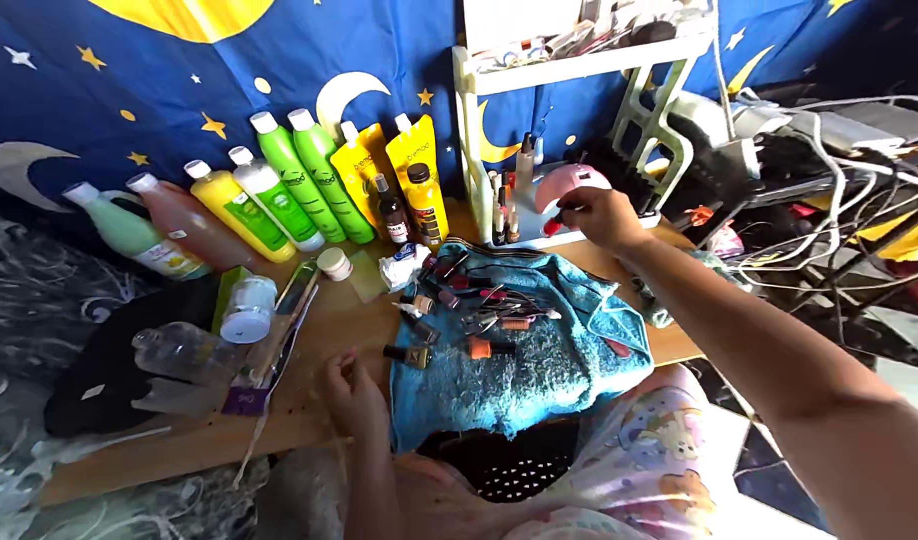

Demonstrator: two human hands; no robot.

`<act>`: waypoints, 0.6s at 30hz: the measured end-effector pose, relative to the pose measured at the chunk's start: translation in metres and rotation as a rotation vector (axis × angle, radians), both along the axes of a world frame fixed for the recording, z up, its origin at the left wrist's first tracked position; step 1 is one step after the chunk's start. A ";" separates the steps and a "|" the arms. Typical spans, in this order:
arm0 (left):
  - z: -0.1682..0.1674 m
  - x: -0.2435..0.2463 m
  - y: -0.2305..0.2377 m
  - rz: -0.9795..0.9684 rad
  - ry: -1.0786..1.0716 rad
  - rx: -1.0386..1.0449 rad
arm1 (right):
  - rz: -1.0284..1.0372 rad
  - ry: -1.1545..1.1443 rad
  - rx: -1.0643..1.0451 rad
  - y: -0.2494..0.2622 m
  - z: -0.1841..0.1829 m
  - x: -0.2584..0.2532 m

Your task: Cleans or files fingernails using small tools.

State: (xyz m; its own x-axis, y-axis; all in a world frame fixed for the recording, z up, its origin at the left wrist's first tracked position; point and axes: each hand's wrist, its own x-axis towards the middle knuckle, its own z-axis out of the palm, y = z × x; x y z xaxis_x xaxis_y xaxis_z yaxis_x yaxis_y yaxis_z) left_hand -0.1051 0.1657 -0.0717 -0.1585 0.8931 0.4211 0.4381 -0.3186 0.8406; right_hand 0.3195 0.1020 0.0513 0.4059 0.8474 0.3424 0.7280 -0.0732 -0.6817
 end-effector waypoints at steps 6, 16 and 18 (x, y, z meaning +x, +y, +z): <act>-0.003 -0.002 0.004 -0.013 0.013 0.020 | -0.024 -0.125 -0.108 0.086 -0.005 0.024; -0.006 -0.002 0.007 -0.005 0.037 0.008 | 0.155 -0.122 -0.277 0.157 -0.030 0.029; -0.007 -0.002 0.007 -0.015 0.027 0.019 | 0.170 -0.106 -0.268 0.156 -0.032 0.031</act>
